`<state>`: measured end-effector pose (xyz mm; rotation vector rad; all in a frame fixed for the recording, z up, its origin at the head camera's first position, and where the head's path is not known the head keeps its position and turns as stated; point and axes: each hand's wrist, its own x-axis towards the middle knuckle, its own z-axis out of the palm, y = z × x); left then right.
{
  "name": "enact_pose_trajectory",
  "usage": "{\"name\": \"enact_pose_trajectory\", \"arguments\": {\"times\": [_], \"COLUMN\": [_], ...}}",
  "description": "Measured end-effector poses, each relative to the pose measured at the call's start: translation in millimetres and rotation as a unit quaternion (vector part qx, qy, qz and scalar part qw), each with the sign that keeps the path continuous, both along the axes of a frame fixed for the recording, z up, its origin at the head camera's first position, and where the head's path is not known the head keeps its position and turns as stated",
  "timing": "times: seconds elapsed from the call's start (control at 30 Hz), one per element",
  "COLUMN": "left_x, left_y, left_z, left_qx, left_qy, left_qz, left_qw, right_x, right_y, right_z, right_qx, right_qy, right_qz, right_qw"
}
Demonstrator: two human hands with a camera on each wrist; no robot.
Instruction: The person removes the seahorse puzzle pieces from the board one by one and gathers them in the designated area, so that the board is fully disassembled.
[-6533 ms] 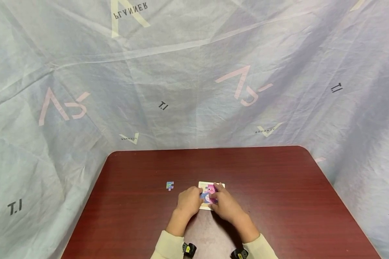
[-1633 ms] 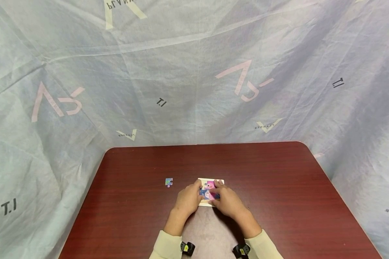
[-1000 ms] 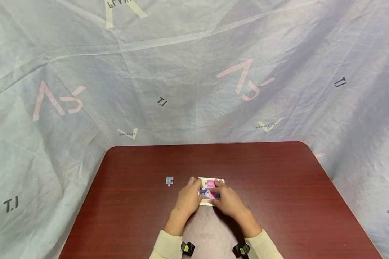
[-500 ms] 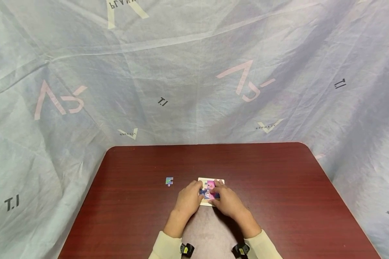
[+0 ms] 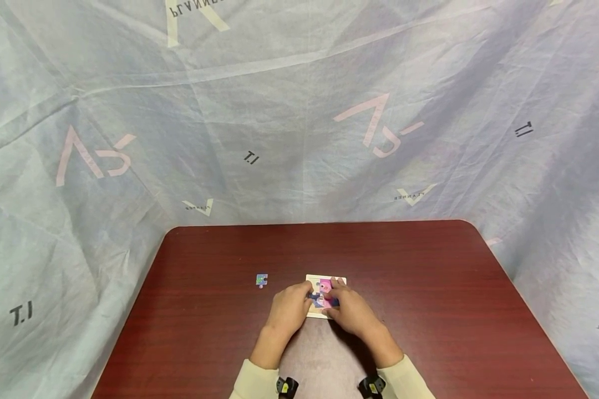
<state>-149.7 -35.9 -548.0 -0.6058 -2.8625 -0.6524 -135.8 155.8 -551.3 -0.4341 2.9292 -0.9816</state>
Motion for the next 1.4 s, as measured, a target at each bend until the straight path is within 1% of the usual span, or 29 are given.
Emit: {"name": "enact_pose_trajectory", "arguments": {"times": [0.2, 0.3, 0.47, 0.6, 0.83, 1.0, 1.13, 1.4], "left_x": [-1.1, -0.9, -0.3, -0.6, 0.1, 0.6, 0.5, -0.6], "left_y": [-0.7, -1.4, -2.4, -3.3, -6.0, -9.2, -13.2, -21.3], "left_z": [-3.8, -6.4, -9.0, -9.3, -8.3, -4.3, 0.5, 8.0], "left_qx": [0.001, 0.001, 0.009, 0.016, 0.020, 0.030, 0.028, 0.041], "left_qy": [0.036, 0.057, 0.076, 0.073, 0.053, 0.052, 0.049, 0.037], "left_qz": [-0.002, -0.006, -0.004, 0.001, 0.009, 0.016, 0.026, 0.043], "left_qw": [0.9994, 0.9984, 0.9971, 0.9972, 0.9983, 0.9981, 0.9980, 0.9976], "right_x": [0.0, 0.5, 1.1, 0.8, -0.7, -2.2, -2.5, -1.2], "right_y": [0.9, 1.3, 0.8, 0.1, 0.7, 1.6, 0.8, 0.5], "right_z": [-1.1, -1.3, -1.9, -2.3, -4.1, -5.2, -5.9, -7.2], "right_qx": [0.007, 0.008, 0.007, 0.008, 0.013, 0.016, 0.017, 0.015], "right_qy": [0.003, -0.003, -0.008, -0.007, -0.004, -0.003, -0.006, -0.010], "right_qz": [-0.004, -0.008, -0.008, -0.007, -0.001, 0.002, -0.002, -0.009], "right_qw": [1.0000, 0.9999, 0.9999, 0.9999, 0.9999, 0.9999, 0.9998, 0.9998]}}
